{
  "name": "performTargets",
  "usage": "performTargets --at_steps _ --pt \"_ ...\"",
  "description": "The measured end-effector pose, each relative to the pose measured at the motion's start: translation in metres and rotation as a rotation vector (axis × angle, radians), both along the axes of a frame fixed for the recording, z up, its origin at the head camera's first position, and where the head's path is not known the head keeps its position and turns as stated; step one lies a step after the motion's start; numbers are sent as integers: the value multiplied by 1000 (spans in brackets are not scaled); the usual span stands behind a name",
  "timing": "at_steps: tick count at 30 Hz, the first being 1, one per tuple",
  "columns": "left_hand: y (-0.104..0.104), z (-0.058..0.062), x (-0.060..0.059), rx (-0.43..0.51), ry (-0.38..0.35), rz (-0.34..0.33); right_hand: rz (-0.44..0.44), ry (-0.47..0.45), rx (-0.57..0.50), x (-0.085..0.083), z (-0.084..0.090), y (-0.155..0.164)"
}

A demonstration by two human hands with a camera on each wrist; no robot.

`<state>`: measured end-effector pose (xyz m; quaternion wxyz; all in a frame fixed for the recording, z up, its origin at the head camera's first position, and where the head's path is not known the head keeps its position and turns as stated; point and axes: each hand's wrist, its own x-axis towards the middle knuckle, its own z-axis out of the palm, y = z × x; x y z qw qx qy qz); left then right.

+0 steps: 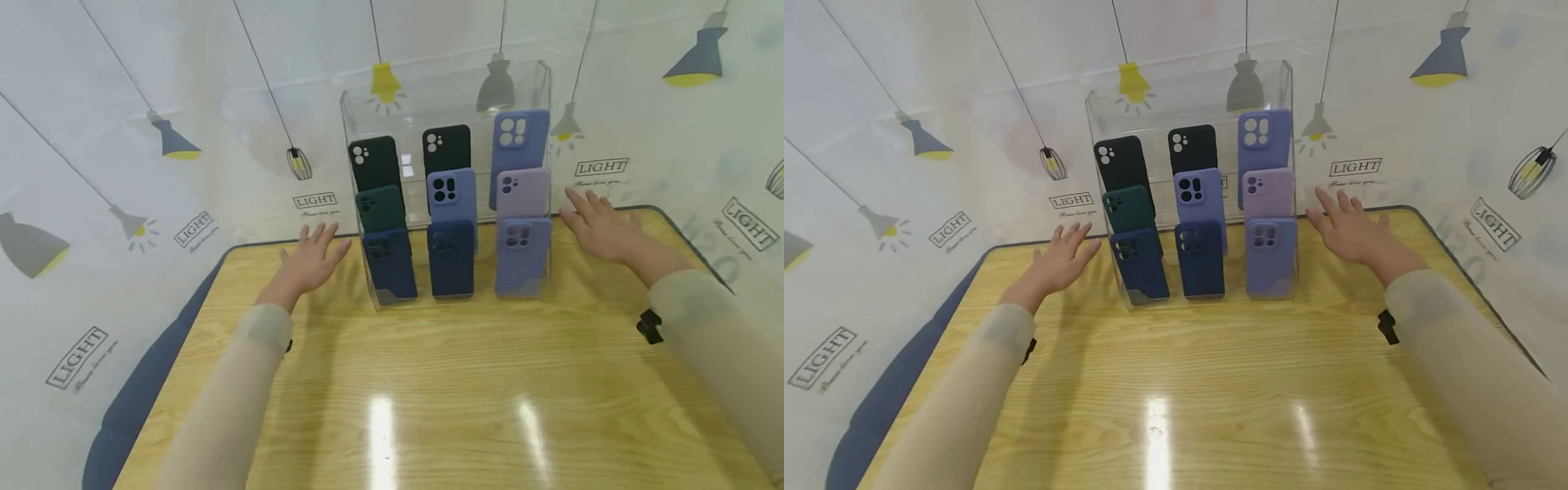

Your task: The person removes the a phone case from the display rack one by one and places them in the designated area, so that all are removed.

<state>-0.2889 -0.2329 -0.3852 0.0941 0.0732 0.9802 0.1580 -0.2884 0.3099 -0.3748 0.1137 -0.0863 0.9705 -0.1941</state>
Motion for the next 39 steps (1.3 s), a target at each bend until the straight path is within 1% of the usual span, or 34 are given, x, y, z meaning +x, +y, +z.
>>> performTargets --at_steps 2,4,7,10,12,13,17,21,24,28,30,31,35,39 --pt "0 5 3 13 9 -10 10 -20 -51 3 8 -4" --pt "1 10 7 49 20 -19 21 -44 -96 8 14 -7" --pt "5 14 12 160 28 -47 56 -89 -158 16 20 -12" --pt "11 13 20 273 -3 -72 113 -129 -242 22 17 -19" --pt "15 10 24 325 -47 -83 153 -167 -293 24 12 -24" --pt "17 7 26 342 -72 -81 167 -180 -302 25 9 -26" --pt "25 -7 32 353 -150 -82 215 -212 -307 29 -7 -33" --pt "32 -23 36 325 -169 -96 247 -226 -353 33 -22 -37" --pt "35 -32 39 324 -189 -116 267 -232 -413 36 -31 -38" --pt "35 -43 41 374 -204 -145 292 -233 -446 38 -37 -39" --pt "35 -48 41 402 -195 -156 303 -234 -451 38 -40 -39" --pt "35 -51 41 415 -190 -160 295 -238 -444 38 -41 -38" --pt "35 -55 41 412 -208 -162 268 -262 -417 38 -45 -37" --pt "36 -53 41 393 -235 -130 233 -276 -373 38 -47 -34"
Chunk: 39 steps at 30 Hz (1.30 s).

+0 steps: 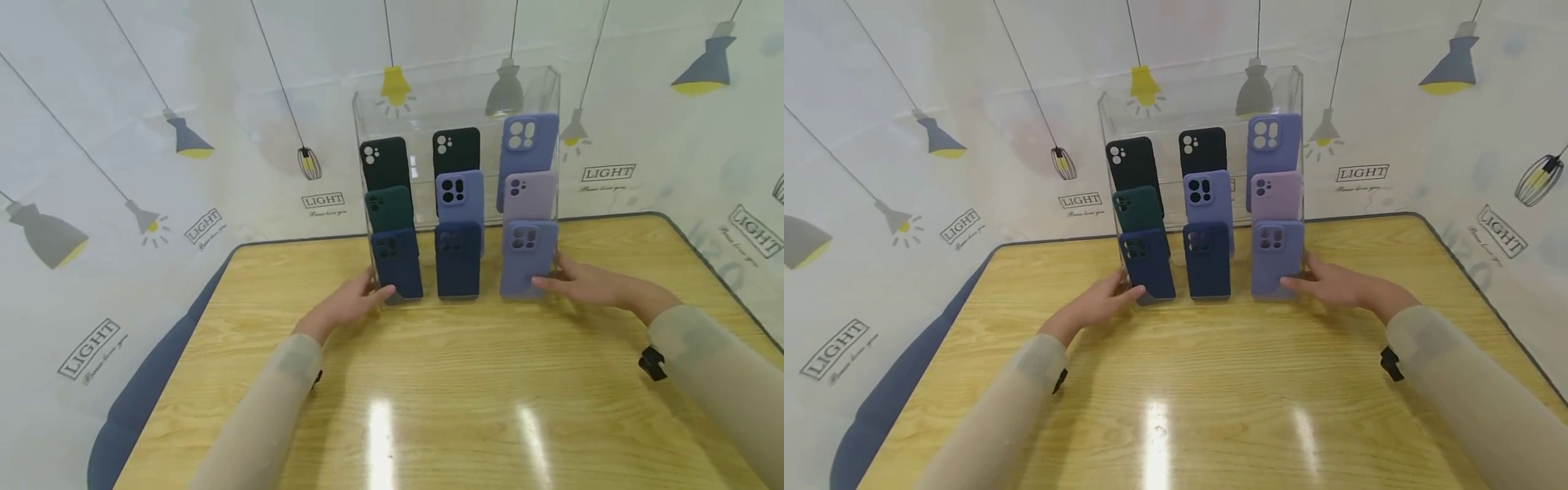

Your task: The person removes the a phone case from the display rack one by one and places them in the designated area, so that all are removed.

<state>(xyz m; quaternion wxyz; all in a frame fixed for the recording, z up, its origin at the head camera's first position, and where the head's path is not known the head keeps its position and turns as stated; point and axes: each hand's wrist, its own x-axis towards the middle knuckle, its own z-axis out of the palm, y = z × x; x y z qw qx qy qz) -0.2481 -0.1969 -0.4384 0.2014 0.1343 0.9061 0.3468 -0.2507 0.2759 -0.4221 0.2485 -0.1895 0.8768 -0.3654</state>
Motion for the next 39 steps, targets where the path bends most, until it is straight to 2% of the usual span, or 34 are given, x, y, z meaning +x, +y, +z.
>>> performTargets --at_steps 7,18,23,27,36,39 --pt "3 4 -8 -26 -15 28 -17 -7 2 -3 3 2" --pt "-4 19 -10 -84 -21 -6 -11 -101 -3 -7 13 -3" --pt "-5 15 -13 -78 -30 -26 -22 -126 -14 -4 9 -2" --pt "-4 10 -14 -88 -71 -33 -28 -143 -18 0 3 0" --pt "-1 15 -16 -105 -87 -37 -55 -135 -2 3 2 2" --pt "0 14 -17 -106 -78 -27 -49 -58 -16 -1 0 2"
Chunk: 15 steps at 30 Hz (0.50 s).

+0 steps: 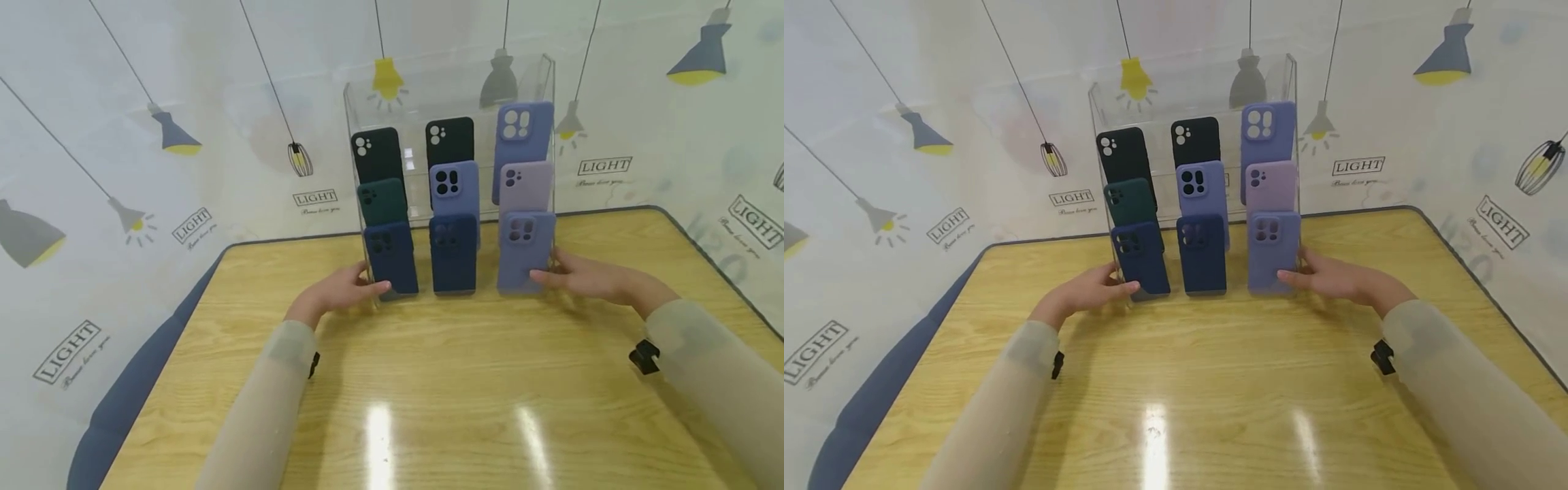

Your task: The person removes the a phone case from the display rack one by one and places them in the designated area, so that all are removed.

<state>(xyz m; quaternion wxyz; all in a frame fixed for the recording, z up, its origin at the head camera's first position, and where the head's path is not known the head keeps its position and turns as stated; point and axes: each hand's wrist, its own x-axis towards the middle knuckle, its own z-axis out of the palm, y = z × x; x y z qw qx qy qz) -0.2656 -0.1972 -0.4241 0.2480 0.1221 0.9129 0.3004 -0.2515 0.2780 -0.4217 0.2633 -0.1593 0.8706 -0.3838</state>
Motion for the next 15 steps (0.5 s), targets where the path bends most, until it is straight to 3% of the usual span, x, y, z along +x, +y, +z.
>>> performTargets --at_steps 2,5,9,12,15 --pt "0 0 1 -3 8 -6 -29 88 8 1 5 1" --pt "0 -2 0 -7 11 -16 -126 304 3 4 20 3" --pt "0 -4 0 3 -8 -5 -262 714 -5 15 42 1" --pt "0 -4 0 16 -15 13 -246 973 47 23 45 -5" --pt "-1 -3 0 17 -10 18 -172 1069 101 29 38 -9"
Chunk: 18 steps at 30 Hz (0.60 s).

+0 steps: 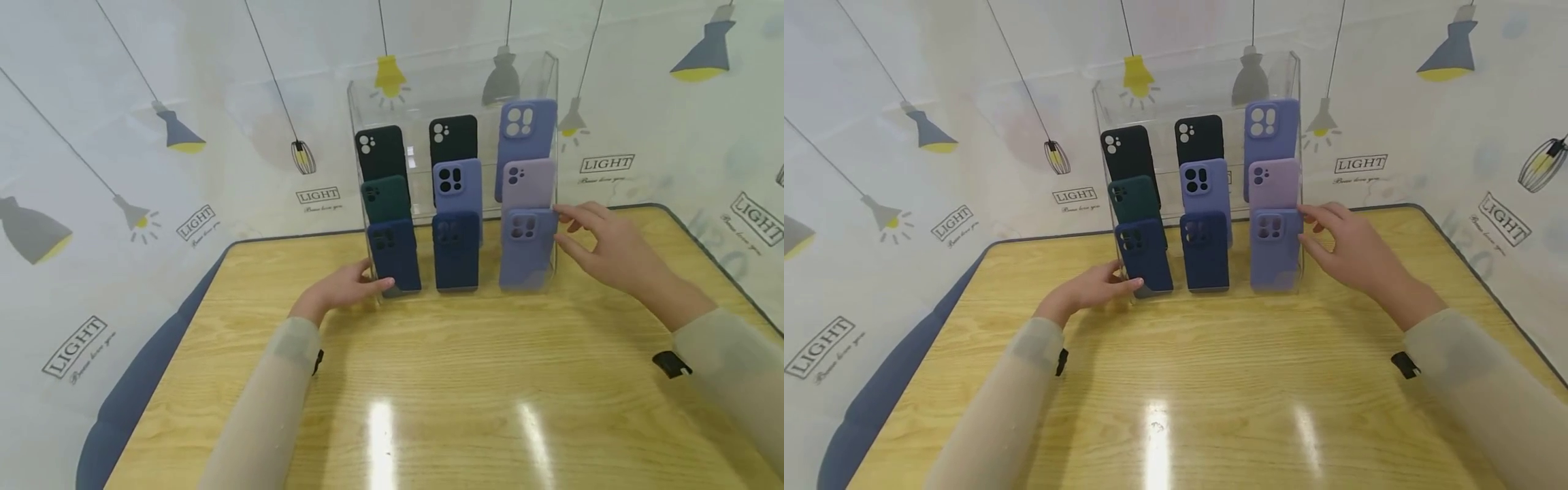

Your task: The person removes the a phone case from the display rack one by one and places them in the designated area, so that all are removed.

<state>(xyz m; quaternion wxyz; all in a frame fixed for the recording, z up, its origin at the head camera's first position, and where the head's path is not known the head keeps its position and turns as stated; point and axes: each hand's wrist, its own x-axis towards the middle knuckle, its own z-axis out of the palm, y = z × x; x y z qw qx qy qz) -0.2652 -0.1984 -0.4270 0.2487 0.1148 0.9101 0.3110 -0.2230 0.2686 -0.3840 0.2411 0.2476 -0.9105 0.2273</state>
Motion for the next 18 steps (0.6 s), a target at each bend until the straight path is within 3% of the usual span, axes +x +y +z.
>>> performTargets --at_steps 9,18 --pt "-1 -1 1 -11 -14 -4 69 61 59 4 -18 -7" --pt "-1 1 -3 -5 -8 9 63 -80 156 6 -15 -21"
